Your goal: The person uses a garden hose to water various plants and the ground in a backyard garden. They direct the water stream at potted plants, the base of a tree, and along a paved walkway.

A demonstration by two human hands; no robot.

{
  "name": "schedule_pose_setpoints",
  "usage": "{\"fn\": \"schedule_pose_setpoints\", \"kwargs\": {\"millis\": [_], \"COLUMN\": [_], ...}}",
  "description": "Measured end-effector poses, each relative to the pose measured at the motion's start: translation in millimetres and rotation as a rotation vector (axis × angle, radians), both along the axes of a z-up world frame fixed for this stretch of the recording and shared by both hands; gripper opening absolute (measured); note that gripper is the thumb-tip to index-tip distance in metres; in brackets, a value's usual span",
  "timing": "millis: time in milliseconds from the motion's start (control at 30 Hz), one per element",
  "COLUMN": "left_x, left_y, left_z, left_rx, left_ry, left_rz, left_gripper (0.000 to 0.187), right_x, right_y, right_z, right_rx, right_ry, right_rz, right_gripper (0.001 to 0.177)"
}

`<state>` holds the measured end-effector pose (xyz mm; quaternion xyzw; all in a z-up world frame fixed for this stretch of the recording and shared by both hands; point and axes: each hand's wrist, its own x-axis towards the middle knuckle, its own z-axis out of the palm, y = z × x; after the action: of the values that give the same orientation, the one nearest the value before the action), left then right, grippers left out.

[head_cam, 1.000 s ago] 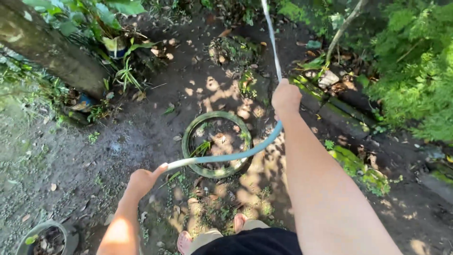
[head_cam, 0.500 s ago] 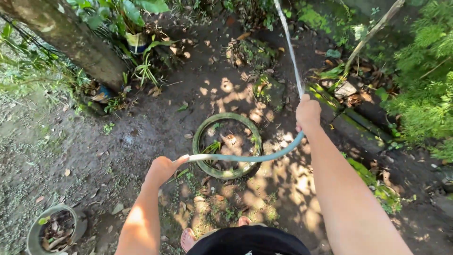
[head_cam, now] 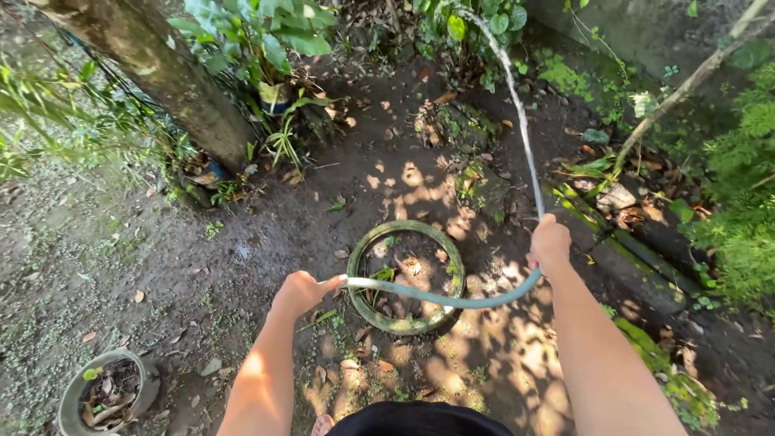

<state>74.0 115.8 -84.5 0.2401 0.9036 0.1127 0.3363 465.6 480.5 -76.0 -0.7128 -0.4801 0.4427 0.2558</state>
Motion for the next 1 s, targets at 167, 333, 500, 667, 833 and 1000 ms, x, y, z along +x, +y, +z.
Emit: {"fn": "schedule_pose_setpoints", "kwargs": {"millis": [167,333,500,667,833,1000], "left_x": [17,22,22,26,29,25], "left_y": [-4,-4,-1,2,0,-2], "left_z": [44,55,45,44,41,31], "left_rx": [0.003,0.012,-0.019,-0.04,-0.07,-0.084], "left_ry": [-0.027,-0.06,-0.101,-0.101,-0.078,-0.028], "left_rz": [0.012,0.015,0.014,0.018,-0.011,-0.076], "left_gripper": [0.086,0.084,0.085,0.091,0.094,0.101], "right_x": [-1,3,9,12,15,16], "right_y": [-3,-5,-3,-7,-8,-15], "right_z": [-2,-7,-19,-6,-9,-7], "right_rx": [-0.017,-0.069,-0.139,-0.122,-0.14,-0.127], "right_ry": [0.006,0.02,0.02,-0.022,-0.054,-0.018], "right_rz": [-0.003,-0.024,-0.011,0.002,-0.005,-0.027], "right_gripper": [0.057,0.059,0.056,0.055,0.056,0.053]}}
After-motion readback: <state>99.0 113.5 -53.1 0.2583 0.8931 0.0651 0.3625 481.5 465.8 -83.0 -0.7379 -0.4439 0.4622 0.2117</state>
